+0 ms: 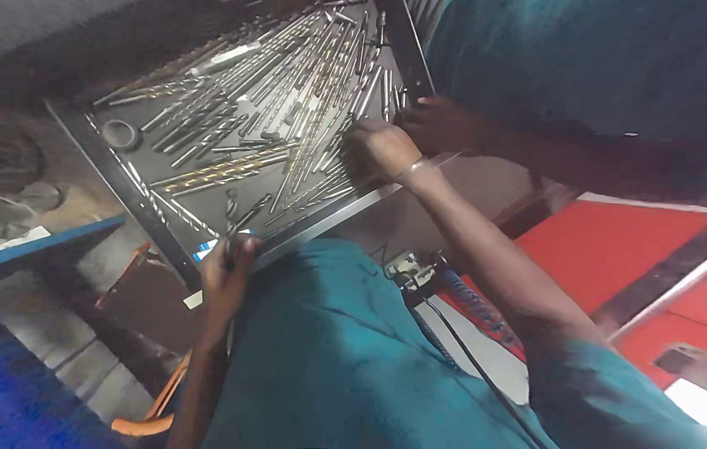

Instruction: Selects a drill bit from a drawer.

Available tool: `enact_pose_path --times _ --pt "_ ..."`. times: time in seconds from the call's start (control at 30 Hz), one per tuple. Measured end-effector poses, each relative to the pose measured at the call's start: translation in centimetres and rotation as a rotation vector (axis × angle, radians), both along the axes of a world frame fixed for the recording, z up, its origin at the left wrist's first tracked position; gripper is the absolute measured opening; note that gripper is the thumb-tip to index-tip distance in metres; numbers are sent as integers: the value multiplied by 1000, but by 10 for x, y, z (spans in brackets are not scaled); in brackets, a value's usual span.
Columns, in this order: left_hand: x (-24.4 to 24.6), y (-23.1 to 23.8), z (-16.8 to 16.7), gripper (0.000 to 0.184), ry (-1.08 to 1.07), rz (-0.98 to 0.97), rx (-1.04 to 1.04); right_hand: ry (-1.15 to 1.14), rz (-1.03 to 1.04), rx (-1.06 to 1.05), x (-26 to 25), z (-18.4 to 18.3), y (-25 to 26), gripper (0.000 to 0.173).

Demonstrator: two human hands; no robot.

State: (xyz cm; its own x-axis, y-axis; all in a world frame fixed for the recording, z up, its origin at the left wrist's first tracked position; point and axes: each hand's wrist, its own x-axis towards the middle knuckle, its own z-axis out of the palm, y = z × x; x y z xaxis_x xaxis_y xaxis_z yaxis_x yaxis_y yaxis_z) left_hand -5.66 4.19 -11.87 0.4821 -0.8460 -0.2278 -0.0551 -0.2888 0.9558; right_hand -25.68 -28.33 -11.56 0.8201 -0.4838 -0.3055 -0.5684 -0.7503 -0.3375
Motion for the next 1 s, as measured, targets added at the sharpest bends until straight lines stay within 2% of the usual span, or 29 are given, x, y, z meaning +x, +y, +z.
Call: enact_pose_path --times 0.3,0.37,0.5,0.6,0.67,0.77,0.87,1.0 --pt "5 -19 13 31 8 -39 -18 99 343 -150 16 -12 -30 24" --pt "6 -21 12 30 30 -38 -40 75 335 -133 14 -7 -29 23" --pt "7 -23 13 22 27 -36 -23 117 144 102 5 21 -18 22" --pt "4 -32 16 11 3 -11 -5 7 83 224 -4 47 -3 19" --pt "3 -41 23 6 52 -11 -47 -125 90 246 -6 62 9 18" --pt "-2 -61 48 26 172 25 -104 -280 93 248 -4 92 34 17" --pt "-7 -70 69 22 271 24 -212 -388 121 220 -2 116 50 21" --pt "-6 -66 83 20 236 30 -365 -483 123 190 0 140 59 22"
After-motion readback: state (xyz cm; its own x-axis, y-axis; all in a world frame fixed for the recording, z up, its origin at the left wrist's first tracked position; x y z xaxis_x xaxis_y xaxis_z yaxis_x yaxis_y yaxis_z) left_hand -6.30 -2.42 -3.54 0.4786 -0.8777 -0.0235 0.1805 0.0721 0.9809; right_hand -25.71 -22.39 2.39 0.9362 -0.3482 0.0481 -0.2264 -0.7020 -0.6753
